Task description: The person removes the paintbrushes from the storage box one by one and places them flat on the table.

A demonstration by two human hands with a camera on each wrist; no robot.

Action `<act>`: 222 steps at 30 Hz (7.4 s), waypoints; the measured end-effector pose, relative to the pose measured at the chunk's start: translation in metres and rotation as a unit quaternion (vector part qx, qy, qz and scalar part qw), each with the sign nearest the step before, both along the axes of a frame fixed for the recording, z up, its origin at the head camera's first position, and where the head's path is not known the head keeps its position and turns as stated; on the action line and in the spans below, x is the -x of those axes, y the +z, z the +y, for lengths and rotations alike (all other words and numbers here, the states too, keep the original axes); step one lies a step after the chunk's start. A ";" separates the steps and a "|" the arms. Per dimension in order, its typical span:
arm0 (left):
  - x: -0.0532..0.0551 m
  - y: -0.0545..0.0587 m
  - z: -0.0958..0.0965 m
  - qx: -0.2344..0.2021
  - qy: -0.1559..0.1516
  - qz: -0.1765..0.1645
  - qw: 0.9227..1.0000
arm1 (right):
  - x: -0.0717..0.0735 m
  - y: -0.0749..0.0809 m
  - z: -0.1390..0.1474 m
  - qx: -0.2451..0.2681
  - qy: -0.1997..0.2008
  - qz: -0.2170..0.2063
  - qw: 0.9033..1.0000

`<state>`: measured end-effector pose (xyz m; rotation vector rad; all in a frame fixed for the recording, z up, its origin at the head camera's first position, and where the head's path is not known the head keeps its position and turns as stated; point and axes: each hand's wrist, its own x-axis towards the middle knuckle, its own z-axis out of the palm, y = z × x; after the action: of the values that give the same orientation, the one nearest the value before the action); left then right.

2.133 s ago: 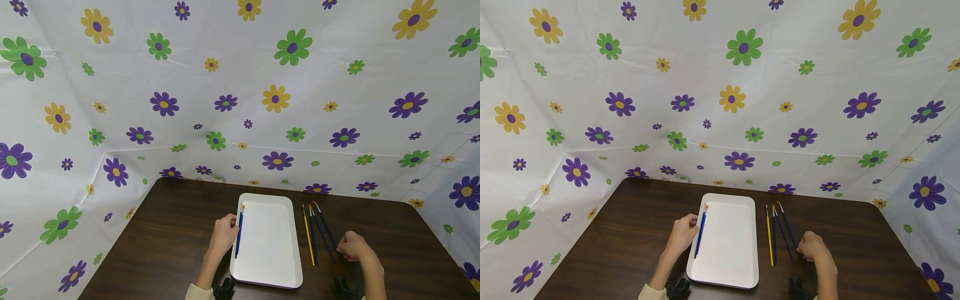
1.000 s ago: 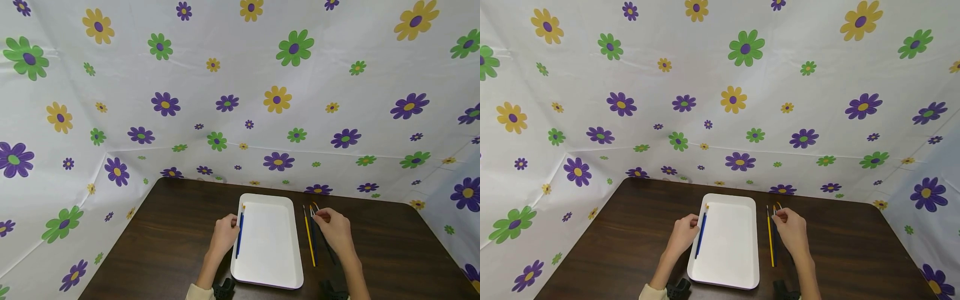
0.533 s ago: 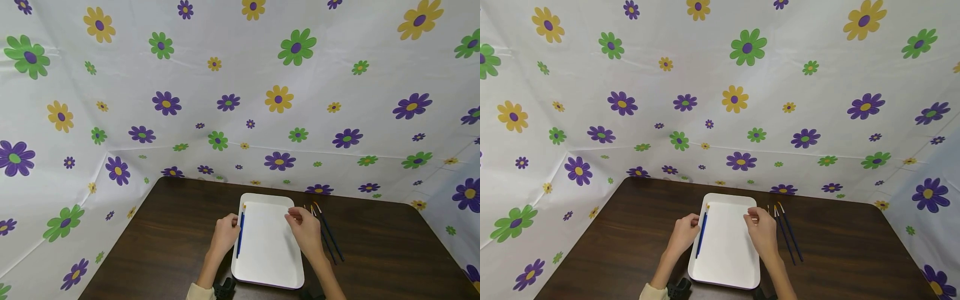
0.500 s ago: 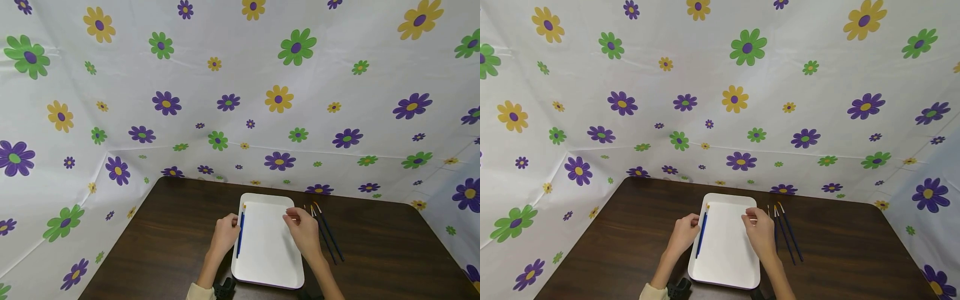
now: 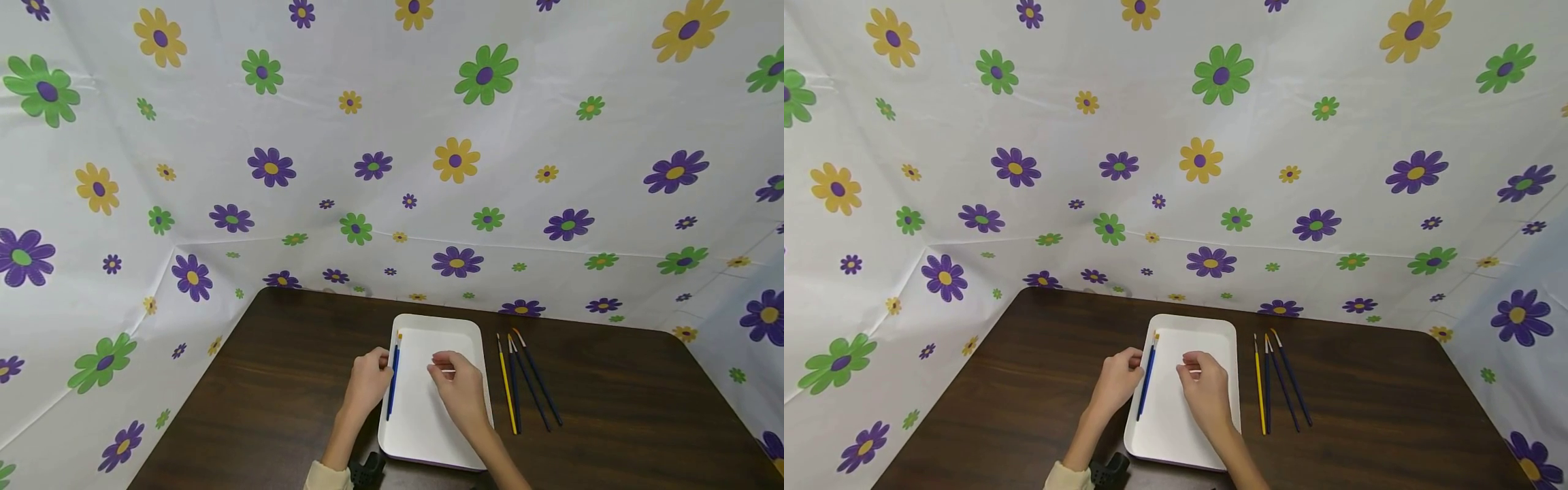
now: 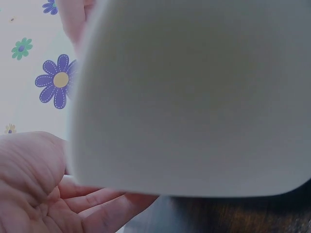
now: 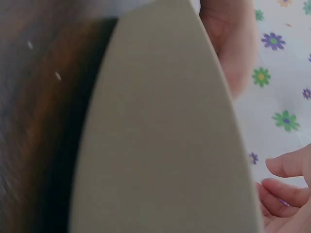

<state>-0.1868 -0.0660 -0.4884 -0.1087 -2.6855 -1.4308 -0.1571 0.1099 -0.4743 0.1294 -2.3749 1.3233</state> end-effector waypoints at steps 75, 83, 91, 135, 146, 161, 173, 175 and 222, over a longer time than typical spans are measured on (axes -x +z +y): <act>-0.003 0.002 0.003 0.019 0.002 0.036 0.999 | 0.010 -0.036 -0.060 -0.086 0.034 -0.036 0.995; -0.004 0.002 0.002 0.024 0.004 0.031 0.999 | 0.009 -0.036 -0.063 -0.093 0.018 -0.035 0.995; -0.003 0.002 0.001 0.022 0.007 0.042 0.999 | 0.009 -0.036 -0.063 -0.096 -0.019 -0.039 0.994; -0.004 0.002 0.004 0.006 0.001 0.020 1.000 | -0.001 -0.025 -0.026 -0.033 0.009 -0.097 0.995; -0.006 0.001 0.005 -0.004 -0.001 0.019 1.000 | -0.001 -0.022 -0.012 -0.015 0.021 -0.105 0.994; -0.006 0.002 0.005 -0.010 -0.012 0.016 1.000 | 0.005 -0.006 0.008 0.042 0.023 -0.133 0.990; -0.005 0.002 0.004 -0.005 -0.013 0.011 1.000 | 0.008 0.000 0.024 0.073 0.001 -0.149 0.986; -0.005 0.002 0.004 -0.005 -0.013 0.012 1.000 | 0.009 0.002 0.028 0.077 -0.003 -0.154 0.985; -0.007 0.004 0.005 -0.015 -0.015 0.012 1.000 | -0.001 -0.008 0.212 -0.068 -0.117 -0.281 0.950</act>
<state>-0.1801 -0.0615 -0.4847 -0.1620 -2.6542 -1.4671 -0.1557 0.3217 -0.4827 -0.5457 -2.8295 1.1946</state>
